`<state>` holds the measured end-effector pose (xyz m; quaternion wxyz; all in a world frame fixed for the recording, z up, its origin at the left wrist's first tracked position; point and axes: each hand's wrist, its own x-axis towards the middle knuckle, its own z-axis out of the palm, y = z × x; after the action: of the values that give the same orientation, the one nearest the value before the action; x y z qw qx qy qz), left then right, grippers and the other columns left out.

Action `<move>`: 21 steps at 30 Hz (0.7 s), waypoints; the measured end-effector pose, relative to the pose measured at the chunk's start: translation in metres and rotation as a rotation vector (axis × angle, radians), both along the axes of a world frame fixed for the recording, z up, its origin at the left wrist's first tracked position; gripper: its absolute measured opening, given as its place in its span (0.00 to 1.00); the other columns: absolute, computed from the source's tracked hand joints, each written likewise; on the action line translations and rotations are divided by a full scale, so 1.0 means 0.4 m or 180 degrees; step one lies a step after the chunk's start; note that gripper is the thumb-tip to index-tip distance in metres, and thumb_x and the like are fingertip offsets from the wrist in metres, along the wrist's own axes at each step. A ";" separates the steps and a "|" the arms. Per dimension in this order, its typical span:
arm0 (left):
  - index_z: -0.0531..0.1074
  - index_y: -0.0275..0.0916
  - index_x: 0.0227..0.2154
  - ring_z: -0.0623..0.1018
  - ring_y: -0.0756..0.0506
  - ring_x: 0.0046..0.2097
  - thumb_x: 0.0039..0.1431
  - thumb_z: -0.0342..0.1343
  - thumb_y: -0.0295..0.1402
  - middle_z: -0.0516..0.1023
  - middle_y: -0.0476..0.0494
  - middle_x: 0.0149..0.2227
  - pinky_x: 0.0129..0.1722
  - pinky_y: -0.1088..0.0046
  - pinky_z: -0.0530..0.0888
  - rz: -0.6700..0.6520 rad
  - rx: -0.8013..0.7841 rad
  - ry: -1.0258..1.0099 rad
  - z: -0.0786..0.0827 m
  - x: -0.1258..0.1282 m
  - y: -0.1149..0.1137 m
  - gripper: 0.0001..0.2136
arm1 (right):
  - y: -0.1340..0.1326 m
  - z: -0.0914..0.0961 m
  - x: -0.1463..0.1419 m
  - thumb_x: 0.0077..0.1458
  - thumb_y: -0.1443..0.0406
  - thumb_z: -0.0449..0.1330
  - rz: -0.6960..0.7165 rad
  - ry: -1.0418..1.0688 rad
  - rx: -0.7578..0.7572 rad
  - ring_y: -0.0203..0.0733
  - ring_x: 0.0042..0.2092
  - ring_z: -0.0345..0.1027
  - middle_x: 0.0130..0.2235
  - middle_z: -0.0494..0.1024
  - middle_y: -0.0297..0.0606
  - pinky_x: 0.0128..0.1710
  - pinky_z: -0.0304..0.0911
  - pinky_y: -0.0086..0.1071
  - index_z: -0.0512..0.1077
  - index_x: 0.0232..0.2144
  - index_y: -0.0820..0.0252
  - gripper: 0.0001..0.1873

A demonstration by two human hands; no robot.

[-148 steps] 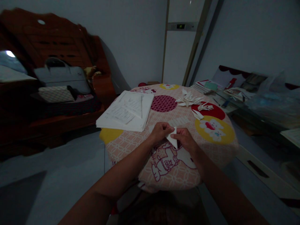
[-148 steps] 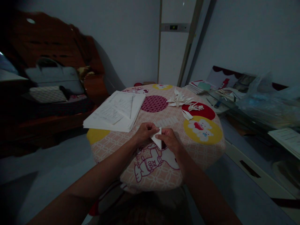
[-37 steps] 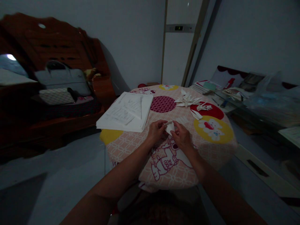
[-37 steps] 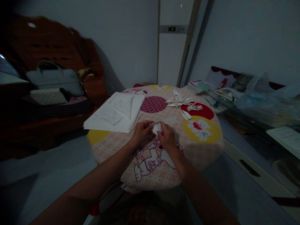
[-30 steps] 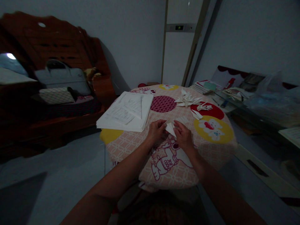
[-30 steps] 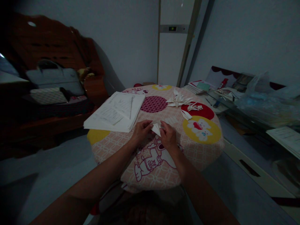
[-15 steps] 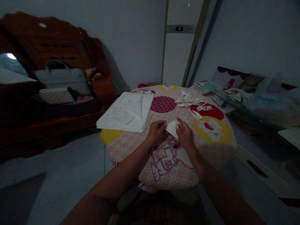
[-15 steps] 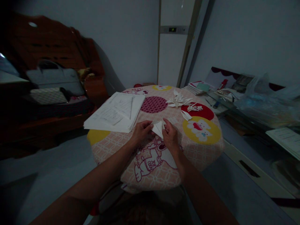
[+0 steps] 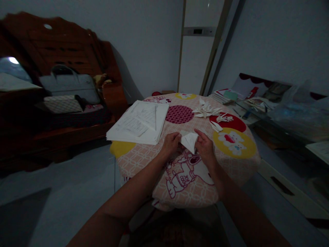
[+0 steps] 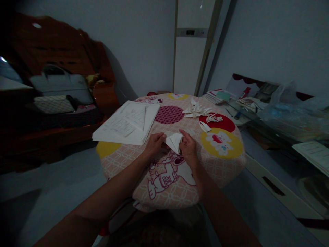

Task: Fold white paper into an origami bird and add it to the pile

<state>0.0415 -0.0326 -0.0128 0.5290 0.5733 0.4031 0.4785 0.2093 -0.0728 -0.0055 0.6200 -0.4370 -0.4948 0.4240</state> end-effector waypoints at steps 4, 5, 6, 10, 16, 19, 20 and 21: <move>0.68 0.37 0.24 0.74 0.50 0.23 0.55 0.58 0.44 0.71 0.50 0.22 0.23 0.75 0.73 -0.0094 -0.0315 -0.0174 0.016 0.005 -0.009 0.15 | 0.008 -0.014 0.006 0.42 0.67 0.62 0.0001 -0.0141 0.0026 0.38 0.30 0.72 0.30 0.79 0.32 0.31 0.69 0.31 0.71 0.56 0.57 0.35; 0.68 0.36 0.25 0.74 0.50 0.23 0.54 0.58 0.43 0.71 0.50 0.22 0.23 0.75 0.74 -0.0116 -0.0451 -0.0254 0.022 0.006 -0.012 0.14 | 0.010 -0.018 0.007 0.42 0.67 0.62 -0.0020 -0.0232 0.0068 0.38 0.29 0.71 0.30 0.78 0.32 0.31 0.68 0.31 0.71 0.56 0.57 0.34; 0.69 0.36 0.25 0.73 0.50 0.22 0.54 0.58 0.43 0.71 0.49 0.22 0.23 0.74 0.74 -0.0119 -0.0583 -0.0323 0.028 0.007 -0.015 0.14 | 0.010 -0.021 0.008 0.43 0.67 0.61 -0.0059 -0.0351 0.0131 0.38 0.29 0.71 0.30 0.78 0.32 0.31 0.68 0.30 0.72 0.55 0.57 0.32; 0.70 0.33 0.23 0.73 0.51 0.21 0.52 0.59 0.38 0.72 0.47 0.21 0.22 0.75 0.74 -0.0062 -0.0959 -0.0435 0.046 0.008 -0.023 0.12 | 0.001 -0.021 0.008 0.46 0.69 0.58 -0.0334 -0.0971 0.0428 0.35 0.26 0.65 0.28 0.74 0.31 0.28 0.64 0.28 0.74 0.53 0.58 0.29; 0.73 0.31 0.25 0.76 0.51 0.25 0.45 0.61 0.29 0.77 0.43 0.26 0.25 0.77 0.76 -0.0309 -0.1215 -0.0601 0.055 0.005 -0.026 0.06 | -0.014 -0.012 0.007 0.49 0.70 0.56 -0.0469 -0.1279 0.0500 0.34 0.26 0.65 0.31 0.77 0.33 0.27 0.63 0.27 0.74 0.54 0.59 0.28; 0.74 0.31 0.28 0.77 0.50 0.27 0.40 0.62 0.25 0.78 0.44 0.28 0.27 0.77 0.76 -0.0452 -0.1261 -0.0672 0.056 0.003 -0.028 0.09 | -0.006 -0.015 0.008 0.47 0.69 0.57 -0.0498 -0.0939 0.0379 0.36 0.30 0.71 0.35 0.81 0.37 0.30 0.67 0.29 0.75 0.52 0.60 0.28; 0.74 0.31 0.29 0.77 0.50 0.26 0.38 0.63 0.25 0.78 0.44 0.28 0.26 0.78 0.75 -0.0506 -0.1223 -0.0682 0.056 0.002 -0.028 0.11 | -0.002 -0.014 0.008 0.46 0.68 0.58 -0.0510 -0.0764 0.0319 0.38 0.31 0.72 0.36 0.81 0.38 0.31 0.68 0.30 0.75 0.51 0.60 0.28; 0.74 0.32 0.30 0.77 0.51 0.26 0.37 0.63 0.24 0.78 0.46 0.27 0.25 0.78 0.74 -0.0550 -0.1163 -0.0676 0.055 0.001 -0.029 0.12 | 0.000 -0.012 0.007 0.44 0.68 0.59 -0.0519 -0.0574 0.0253 0.39 0.31 0.74 0.36 0.82 0.38 0.32 0.69 0.31 0.76 0.50 0.60 0.27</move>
<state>0.0420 -0.0441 0.0092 0.7025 0.4468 0.3745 0.4081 0.2122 -0.0727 -0.0104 0.6223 -0.4872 -0.5278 0.3113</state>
